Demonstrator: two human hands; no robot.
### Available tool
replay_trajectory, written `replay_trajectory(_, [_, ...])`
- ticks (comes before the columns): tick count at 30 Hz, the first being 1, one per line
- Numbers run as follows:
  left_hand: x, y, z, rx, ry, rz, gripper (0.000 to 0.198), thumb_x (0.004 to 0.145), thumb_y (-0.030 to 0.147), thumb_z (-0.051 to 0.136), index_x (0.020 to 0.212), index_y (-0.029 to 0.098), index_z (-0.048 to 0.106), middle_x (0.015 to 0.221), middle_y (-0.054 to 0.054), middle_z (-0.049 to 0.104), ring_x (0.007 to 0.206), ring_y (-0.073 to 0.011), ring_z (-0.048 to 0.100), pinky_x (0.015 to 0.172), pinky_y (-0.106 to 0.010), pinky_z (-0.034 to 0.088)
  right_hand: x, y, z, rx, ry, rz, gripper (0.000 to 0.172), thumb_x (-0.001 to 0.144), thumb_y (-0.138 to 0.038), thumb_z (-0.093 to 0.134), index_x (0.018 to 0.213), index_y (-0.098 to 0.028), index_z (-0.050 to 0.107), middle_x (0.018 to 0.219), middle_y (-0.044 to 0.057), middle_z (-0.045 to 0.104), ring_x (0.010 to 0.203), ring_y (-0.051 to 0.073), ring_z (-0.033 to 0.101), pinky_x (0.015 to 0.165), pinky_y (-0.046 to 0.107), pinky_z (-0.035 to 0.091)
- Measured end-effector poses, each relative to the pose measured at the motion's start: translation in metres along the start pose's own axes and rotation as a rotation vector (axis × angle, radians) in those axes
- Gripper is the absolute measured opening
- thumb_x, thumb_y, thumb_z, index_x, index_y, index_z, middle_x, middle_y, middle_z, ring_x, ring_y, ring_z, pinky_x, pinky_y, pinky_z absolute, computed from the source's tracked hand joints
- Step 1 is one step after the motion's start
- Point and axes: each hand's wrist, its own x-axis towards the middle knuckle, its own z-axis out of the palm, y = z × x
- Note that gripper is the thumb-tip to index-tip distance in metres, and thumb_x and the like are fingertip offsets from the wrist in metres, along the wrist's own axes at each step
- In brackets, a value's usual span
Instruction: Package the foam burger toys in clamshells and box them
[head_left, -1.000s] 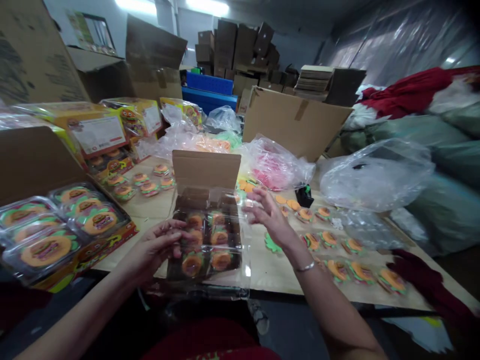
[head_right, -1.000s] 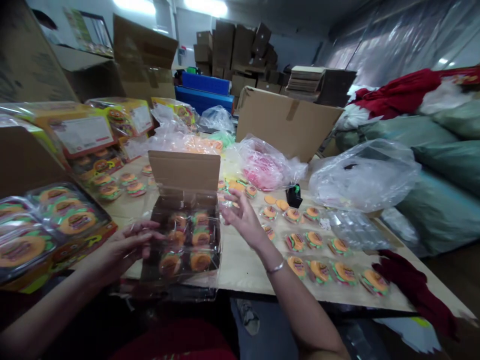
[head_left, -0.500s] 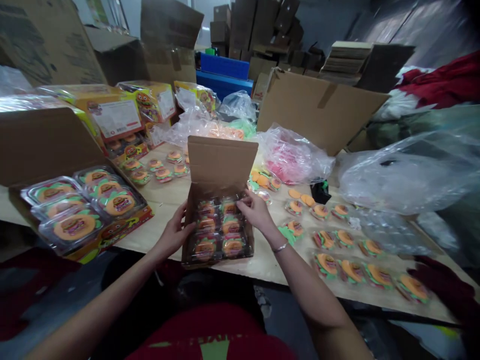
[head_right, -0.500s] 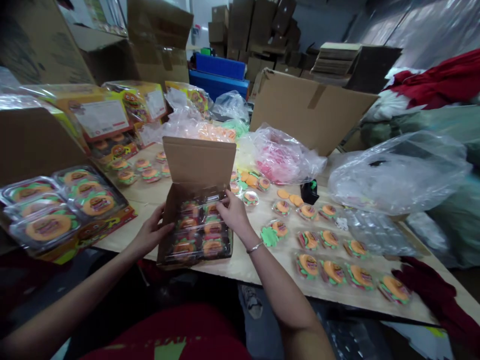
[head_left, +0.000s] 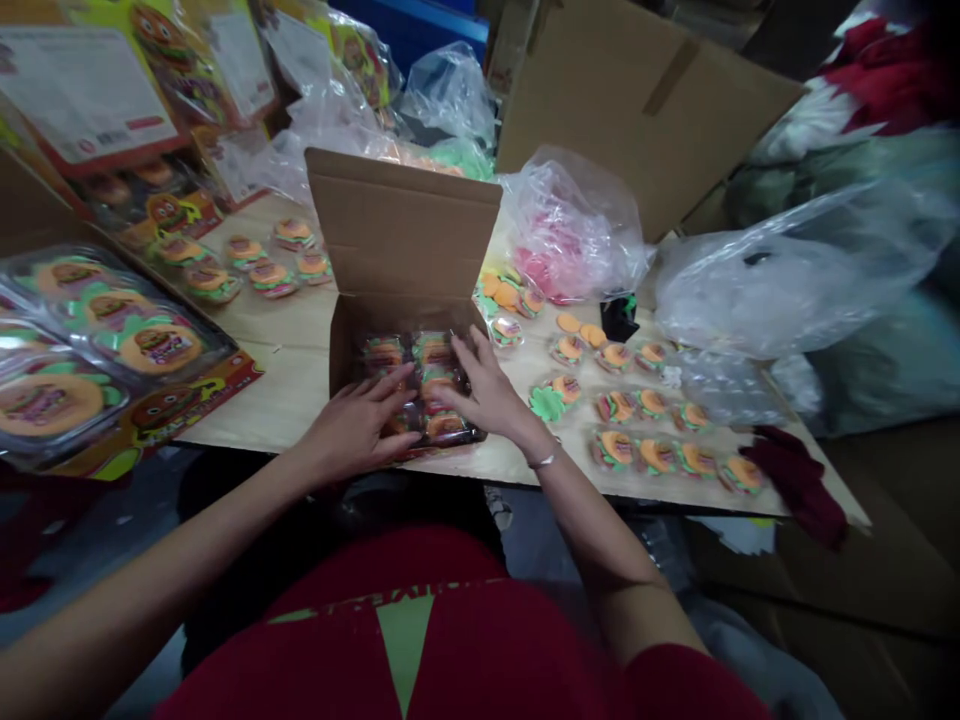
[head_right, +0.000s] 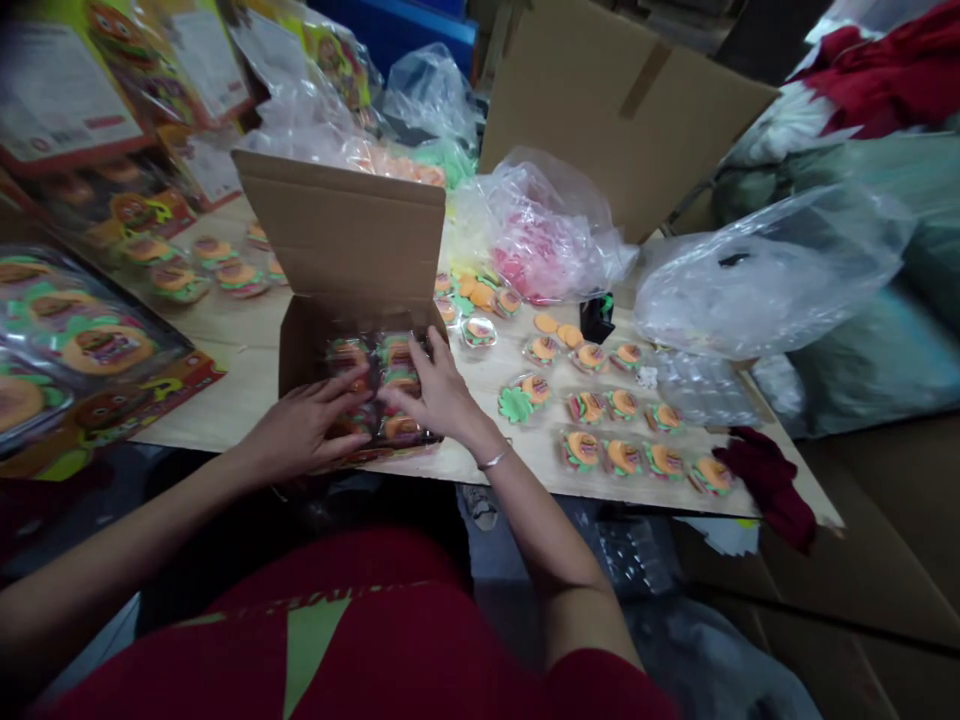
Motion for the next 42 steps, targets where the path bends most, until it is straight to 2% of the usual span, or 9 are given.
replay_trajectory(4, [0.001,0.000,-0.008,-0.057,-0.060,-0.022,0.065,0.087,0.062,0.042,0.135,0.019,0.052,0.157,-0.010,0.024,0.130,-0.0341,0.045,0.104,-0.046,0.040,-0.026,0.004,-0.013,0.000,-0.263,-0.225,0.095,0.070,-0.066,0.069,0.147,-0.023,0.033,0.158,0.012,0.012,0.146,0.035,-0.002,0.115,0.056,0.020])
replay_trajectory(9, [0.005,-0.008,-0.017,-0.059,-0.195,0.060,0.091,0.073,0.073,0.053,0.145,0.020,0.036,0.160,-0.013,0.013,0.140,-0.0366,0.028,0.110,-0.047,0.032,-0.025,0.001,-0.007,-0.082,-0.234,-0.291,0.081,0.082,-0.049,0.066,0.147,-0.016,0.032,0.147,0.015,0.038,0.146,0.032,0.003,0.116,0.056,0.019])
replay_trajectory(15, [0.005,-0.023,-0.014,-0.076,-0.203,0.143,0.067,0.084,0.049,0.053,0.144,0.024,0.037,0.160,-0.010,0.015,0.140,-0.0339,0.031,0.109,-0.043,0.033,-0.022,0.000,-0.001,-0.116,-0.147,-0.257,0.068,0.087,-0.057,0.054,0.143,-0.020,0.040,0.139,0.011,0.048,0.145,0.029,0.015,0.117,0.055,0.020])
replay_trajectory(19, [0.001,-0.024,-0.006,0.002,-0.158,0.147,0.069,0.086,0.053,0.050,0.147,0.026,0.032,0.160,-0.009,0.012,0.137,-0.0366,0.034,0.107,-0.048,0.033,-0.026,0.001,0.008,-0.231,-0.165,-0.275,0.081,0.085,-0.060,0.056,0.145,-0.010,0.036,0.145,0.018,0.041,0.145,0.033,0.008,0.118,0.053,0.016])
replay_trajectory(22, [-0.003,-0.021,0.000,0.074,-0.140,0.156,0.073,0.088,0.056,0.045,0.151,0.027,0.022,0.161,-0.010,0.008,0.137,-0.0382,0.032,0.106,-0.051,0.032,-0.029,0.001,0.011,-0.268,-0.206,-0.259,0.082,0.086,-0.062,0.053,0.148,-0.014,0.029,0.152,0.014,0.032,0.146,0.033,0.004,0.117,0.053,0.019])
replay_trajectory(26, [-0.006,-0.018,0.005,0.122,-0.118,0.189,0.075,0.088,0.058,0.043,0.152,0.025,0.018,0.161,-0.012,0.007,0.137,-0.0377,0.031,0.105,-0.049,0.032,-0.032,0.000,0.011,-0.291,-0.236,-0.272,0.083,0.088,-0.061,0.050,0.150,-0.014,0.021,0.155,0.015,0.023,0.145,0.031,0.011,0.117,0.052,0.017])
replay_trajectory(34, [-0.008,-0.017,0.012,0.128,-0.024,0.221,0.077,0.086,0.062,0.043,0.150,0.022,0.026,0.159,-0.013,0.015,0.141,-0.0349,0.025,0.110,-0.049,0.025,-0.034,-0.002,0.005,-0.329,-0.213,-0.318,0.084,0.090,-0.059,0.048,0.151,-0.009,0.019,0.155,0.017,0.022,0.145,0.030,0.014,0.117,0.047,0.018])
replay_trajectory(38, [-0.007,-0.013,0.015,0.174,0.116,0.092,0.066,0.084,0.063,0.047,0.141,0.030,0.044,0.156,-0.012,0.026,0.144,-0.0390,0.014,0.110,-0.063,0.010,-0.034,-0.004,0.006,-0.331,-0.208,-0.297,0.077,0.093,-0.055,0.044,0.151,-0.010,0.019,0.154,0.016,0.025,0.144,0.031,0.015,0.115,0.048,0.021])
replay_trajectory(42, [-0.005,-0.011,0.018,0.182,0.079,0.030,0.065,0.083,0.063,0.048,0.139,0.029,0.048,0.152,-0.014,0.036,0.143,-0.0425,0.012,0.107,-0.067,0.015,-0.036,-0.011,0.000,-0.287,-0.203,-0.264,0.069,0.094,-0.049,0.044,0.148,-0.010,0.026,0.151,0.015,0.033,0.142,0.030,0.020,0.114,0.047,0.023])
